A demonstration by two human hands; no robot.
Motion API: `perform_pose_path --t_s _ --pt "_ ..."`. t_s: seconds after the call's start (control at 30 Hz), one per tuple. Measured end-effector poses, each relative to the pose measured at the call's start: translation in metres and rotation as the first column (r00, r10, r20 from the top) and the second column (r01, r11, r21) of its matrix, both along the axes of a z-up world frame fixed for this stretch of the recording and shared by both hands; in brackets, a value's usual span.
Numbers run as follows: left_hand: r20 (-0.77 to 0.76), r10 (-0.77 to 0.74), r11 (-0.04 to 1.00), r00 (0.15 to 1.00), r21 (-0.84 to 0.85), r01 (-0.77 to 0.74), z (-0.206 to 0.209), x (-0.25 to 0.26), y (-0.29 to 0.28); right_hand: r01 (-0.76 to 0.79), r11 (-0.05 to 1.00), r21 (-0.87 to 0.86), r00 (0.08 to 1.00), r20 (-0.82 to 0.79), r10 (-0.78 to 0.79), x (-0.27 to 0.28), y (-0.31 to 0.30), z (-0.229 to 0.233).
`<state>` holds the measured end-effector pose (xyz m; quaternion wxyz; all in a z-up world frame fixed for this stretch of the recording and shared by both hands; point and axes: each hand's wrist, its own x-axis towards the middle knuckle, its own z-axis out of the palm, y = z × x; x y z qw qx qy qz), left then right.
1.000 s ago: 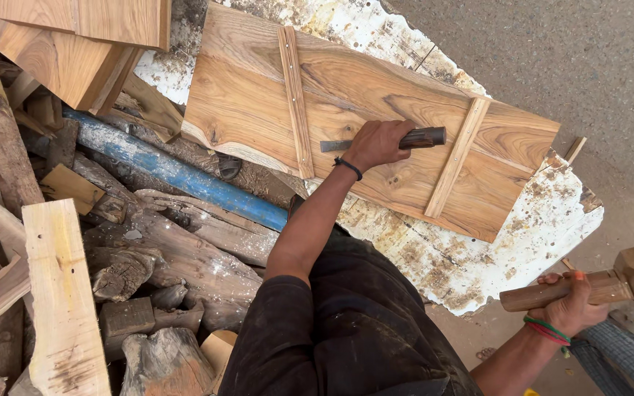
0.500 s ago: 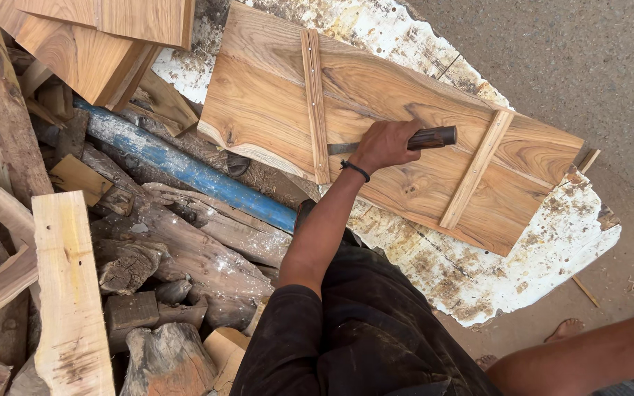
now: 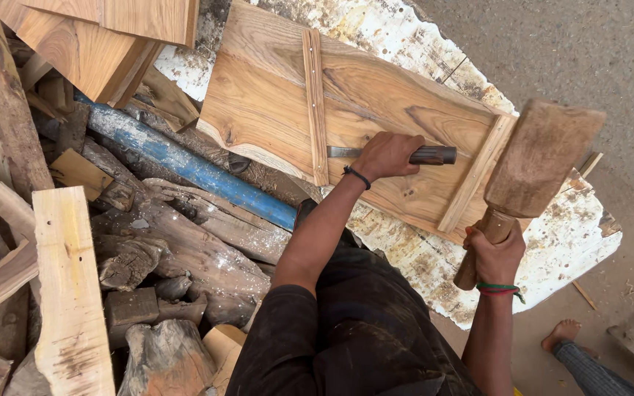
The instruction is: The person uses a chisel and wooden mallet to carve and shape a wooden plank. They also use pliers to remove small pieces of wood and adjust the plank's position on the workbench.
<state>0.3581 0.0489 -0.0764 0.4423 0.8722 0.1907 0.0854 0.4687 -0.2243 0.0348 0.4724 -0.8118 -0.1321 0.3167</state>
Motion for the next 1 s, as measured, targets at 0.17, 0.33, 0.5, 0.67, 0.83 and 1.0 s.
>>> perform_pose_path --t_s 0.17,0.33,0.5,0.67,0.83,1.0 --pt "-0.104 -0.013 0.999 0.995 0.031 0.017 -0.013 0.005 -0.006 0.286 0.83 0.479 0.932 0.061 -0.357 0.05 -0.048 0.034" --pt "-0.044 0.041 0.999 0.998 -0.023 -0.042 -0.01 0.002 0.004 0.326 0.716 0.618 0.856 0.129 -0.501 0.148 -0.125 0.037" --pt "0.079 0.058 0.997 0.995 -0.049 -0.054 0.002 -0.003 0.014 0.377 0.67 0.639 0.82 0.106 -0.563 0.124 -0.086 0.031" --pt "0.0 0.064 0.996 0.998 -0.07 -0.064 0.007 -0.006 0.009 0.408 0.711 0.573 0.832 0.088 -0.548 0.097 -0.036 0.025" --pt "0.135 0.053 0.998 0.989 -0.021 -0.051 0.007 -0.015 0.006 -0.241 0.891 -0.384 0.925 0.188 0.331 -0.038 0.003 -0.01" --pt "-0.023 0.021 0.994 1.0 -0.103 -0.023 0.002 -0.011 0.006 -0.073 0.986 -0.147 0.996 0.04 0.08 -0.024 -0.015 0.014"
